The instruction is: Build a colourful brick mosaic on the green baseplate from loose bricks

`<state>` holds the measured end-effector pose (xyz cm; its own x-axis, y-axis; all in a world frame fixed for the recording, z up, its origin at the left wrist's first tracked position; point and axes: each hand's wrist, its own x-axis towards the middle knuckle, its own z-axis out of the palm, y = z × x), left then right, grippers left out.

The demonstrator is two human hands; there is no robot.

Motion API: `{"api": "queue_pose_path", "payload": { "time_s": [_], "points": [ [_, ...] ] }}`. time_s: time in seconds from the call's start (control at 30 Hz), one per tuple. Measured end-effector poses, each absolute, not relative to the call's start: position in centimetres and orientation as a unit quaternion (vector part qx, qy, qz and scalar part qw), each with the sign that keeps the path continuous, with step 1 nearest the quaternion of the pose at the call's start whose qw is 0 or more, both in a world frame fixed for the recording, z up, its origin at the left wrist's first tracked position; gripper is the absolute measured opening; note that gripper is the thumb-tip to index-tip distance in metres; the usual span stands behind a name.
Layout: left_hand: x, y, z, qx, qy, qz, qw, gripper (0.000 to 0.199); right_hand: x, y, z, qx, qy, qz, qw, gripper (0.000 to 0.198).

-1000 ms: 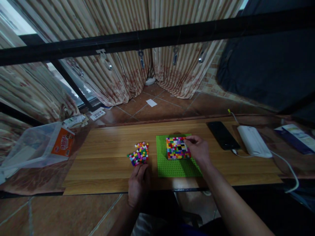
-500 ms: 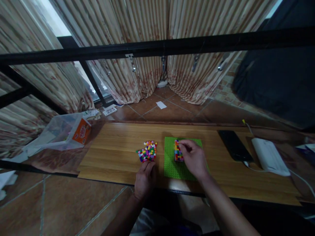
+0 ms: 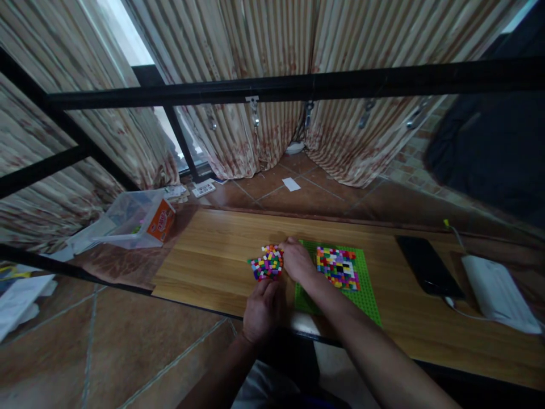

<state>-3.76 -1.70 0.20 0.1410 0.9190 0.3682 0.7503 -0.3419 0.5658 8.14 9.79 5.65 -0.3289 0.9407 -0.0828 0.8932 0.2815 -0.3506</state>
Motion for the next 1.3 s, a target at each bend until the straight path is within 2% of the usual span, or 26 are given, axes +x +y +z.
{"api": "queue_pose_path", "payload": {
  "time_s": [0.3,0.43,0.6,0.73,1.03,1.3],
  "points": [
    [-4.0,-1.9,0.3,0.708,0.571,0.384,0.156,0.023,9.4,6.7,6.9,-0.585,-0.794,0.149,0.071,0.026],
    [-4.6,-2.5,0.4,0.724,0.548,0.382,0.175,0.033,10.2,2.2,6.6,-0.537,-0.805,0.21,0.137,0.022],
    [-4.9,-2.7,0.3,0.783,0.493,0.335,0.176,0.022,10.1,-1.4,5.2,-0.543,-0.743,0.339,0.196,0.02],
    [-4.8,-2.5,0.4,0.797,0.478,0.336,0.154,0.02,10.3,-1.9,4.9,-0.566,-0.683,0.389,0.248,0.019],
    [-4.7,-2.3,0.6,0.797,0.477,0.347,0.131,0.019,9.9,-2.1,4.3,-0.575,-0.587,0.435,0.368,0.017],
    [-4.8,-2.2,0.2,0.777,0.512,0.341,0.131,0.019,9.4,-2.7,4.0,-0.581,-0.587,0.384,0.413,0.019]
  ]
}}
